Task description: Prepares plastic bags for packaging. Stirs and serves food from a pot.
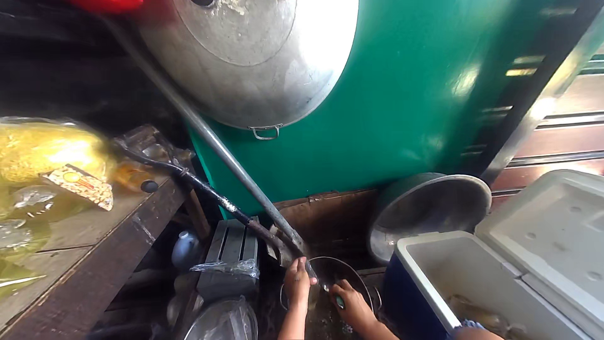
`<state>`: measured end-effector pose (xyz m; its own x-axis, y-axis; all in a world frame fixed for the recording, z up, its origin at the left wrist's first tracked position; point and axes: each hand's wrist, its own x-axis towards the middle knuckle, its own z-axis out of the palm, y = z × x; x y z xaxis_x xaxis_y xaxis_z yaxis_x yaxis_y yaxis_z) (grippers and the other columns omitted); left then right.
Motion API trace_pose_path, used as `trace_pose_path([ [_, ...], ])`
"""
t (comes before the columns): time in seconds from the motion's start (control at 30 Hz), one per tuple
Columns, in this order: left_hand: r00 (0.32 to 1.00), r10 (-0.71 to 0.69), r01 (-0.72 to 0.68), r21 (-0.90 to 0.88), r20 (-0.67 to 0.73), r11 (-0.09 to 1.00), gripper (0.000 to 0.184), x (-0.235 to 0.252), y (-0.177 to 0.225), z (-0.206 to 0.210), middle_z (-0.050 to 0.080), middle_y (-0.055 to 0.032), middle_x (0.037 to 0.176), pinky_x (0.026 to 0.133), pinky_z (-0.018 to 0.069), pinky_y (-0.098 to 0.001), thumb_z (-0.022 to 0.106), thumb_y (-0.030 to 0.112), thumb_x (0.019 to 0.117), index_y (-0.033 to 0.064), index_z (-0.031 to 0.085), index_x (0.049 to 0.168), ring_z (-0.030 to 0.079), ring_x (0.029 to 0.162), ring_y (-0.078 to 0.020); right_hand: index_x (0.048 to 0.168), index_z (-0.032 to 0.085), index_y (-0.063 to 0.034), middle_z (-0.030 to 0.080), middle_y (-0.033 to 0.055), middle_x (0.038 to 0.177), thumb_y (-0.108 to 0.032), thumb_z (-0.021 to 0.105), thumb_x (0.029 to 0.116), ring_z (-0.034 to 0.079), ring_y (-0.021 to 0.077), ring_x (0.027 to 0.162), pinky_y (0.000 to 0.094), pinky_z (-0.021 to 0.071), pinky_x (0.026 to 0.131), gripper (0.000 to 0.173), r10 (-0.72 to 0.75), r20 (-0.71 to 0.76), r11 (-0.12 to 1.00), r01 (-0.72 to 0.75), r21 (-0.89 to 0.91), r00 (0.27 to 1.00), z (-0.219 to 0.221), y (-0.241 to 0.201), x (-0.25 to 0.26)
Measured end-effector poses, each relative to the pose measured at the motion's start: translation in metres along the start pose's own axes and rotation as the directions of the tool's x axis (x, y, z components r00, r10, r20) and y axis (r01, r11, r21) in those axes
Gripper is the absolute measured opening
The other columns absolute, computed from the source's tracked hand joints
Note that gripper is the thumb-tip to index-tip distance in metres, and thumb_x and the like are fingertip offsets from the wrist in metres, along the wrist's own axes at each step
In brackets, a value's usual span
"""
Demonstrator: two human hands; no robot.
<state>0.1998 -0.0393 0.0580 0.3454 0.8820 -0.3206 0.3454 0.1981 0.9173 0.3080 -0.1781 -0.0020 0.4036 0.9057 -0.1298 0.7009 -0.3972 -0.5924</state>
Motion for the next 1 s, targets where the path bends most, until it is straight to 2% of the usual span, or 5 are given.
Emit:
trace_pose_path([
  [0.17, 0.997, 0.051, -0.060, 0.150, 0.061, 0.987, 0.036, -0.003, 0.003, -0.014, 0.070, -0.0141, 0.119, 0.073, 0.0618, -0.0423, 0.042, 0.027, 0.1121, 0.0109, 0.070, 0.126, 0.073, 0.081, -0.0242, 0.117, 0.074, -0.0056, 0.069, 0.0222, 0.119, -0.021, 0.068, 0.0968, 0.067, 0.0395, 0.111, 0.0572, 0.0524, 0.096, 0.026, 0.257, -0.195, 0.949, -0.209, 0.235, 0.946, 0.049, 0.021, -0.020],
  [0.23, 0.996, 0.062, -0.072, 0.169, 0.061, 0.983, 0.036, -0.004, 0.002, -0.018, 0.071, -0.0136, 0.118, 0.073, 0.0620, -0.0429, 0.042, 0.027, 0.1120, 0.0107, 0.071, 0.125, 0.074, 0.081, -0.0242, 0.115, 0.073, -0.0013, 0.072, 0.0245, 0.110, -0.024, 0.067, 0.0981, 0.068, 0.0419, 0.108, 0.0603, 0.0501, 0.096, 0.029, 0.448, -0.272, 0.865, -0.335, 0.373, 0.852, 0.051, 0.025, -0.023],
  [0.4, 0.996, 0.072, -0.083, 0.214, 0.058, 0.973, 0.037, -0.004, 0.000, -0.026, 0.071, -0.0130, 0.118, 0.075, 0.0611, -0.0441, 0.041, 0.027, 0.1123, 0.0102, 0.071, 0.124, 0.073, 0.082, -0.0243, 0.120, 0.071, -0.0048, 0.073, 0.0214, 0.108, -0.038, 0.062, 0.1030, 0.071, 0.0366, 0.099, 0.0571, 0.0533, 0.090, 0.039, 0.767, -0.135, 0.549, -0.533, 0.644, 0.627, 0.017, 0.040, -0.020],
  [0.6, 0.997, 0.067, -0.074, 0.223, 0.039, 0.972, 0.037, -0.005, -0.001, -0.029, 0.071, -0.0139, 0.117, 0.076, 0.0603, -0.0453, 0.041, 0.028, 0.1123, 0.0115, 0.071, 0.125, 0.073, 0.082, -0.0251, 0.113, 0.072, -0.0082, 0.074, 0.0128, 0.093, -0.041, 0.063, 0.1018, 0.072, 0.0254, 0.079, 0.0470, 0.0587, 0.076, 0.036, 0.668, -0.204, 0.653, -0.432, 0.622, 0.716, -0.060, 0.018, -0.017],
  [1.0, 0.997, 0.081, -0.079, 0.184, -0.002, 0.980, 0.039, -0.013, 0.007, -0.015, 0.071, -0.0173, 0.116, 0.078, 0.0597, -0.0465, 0.041, 0.030, 0.1123, 0.0086, 0.069, 0.129, 0.073, 0.083, -0.0273, 0.100, 0.072, -0.0117, 0.071, 0.0037, 0.075, -0.034, 0.063, 0.1016, 0.069, 0.0150, 0.062, 0.0370, 0.0601, 0.064, 0.024, 0.344, -0.466, 0.890, -0.125, 0.439, 0.815, -0.186, -0.117, -0.012],
])
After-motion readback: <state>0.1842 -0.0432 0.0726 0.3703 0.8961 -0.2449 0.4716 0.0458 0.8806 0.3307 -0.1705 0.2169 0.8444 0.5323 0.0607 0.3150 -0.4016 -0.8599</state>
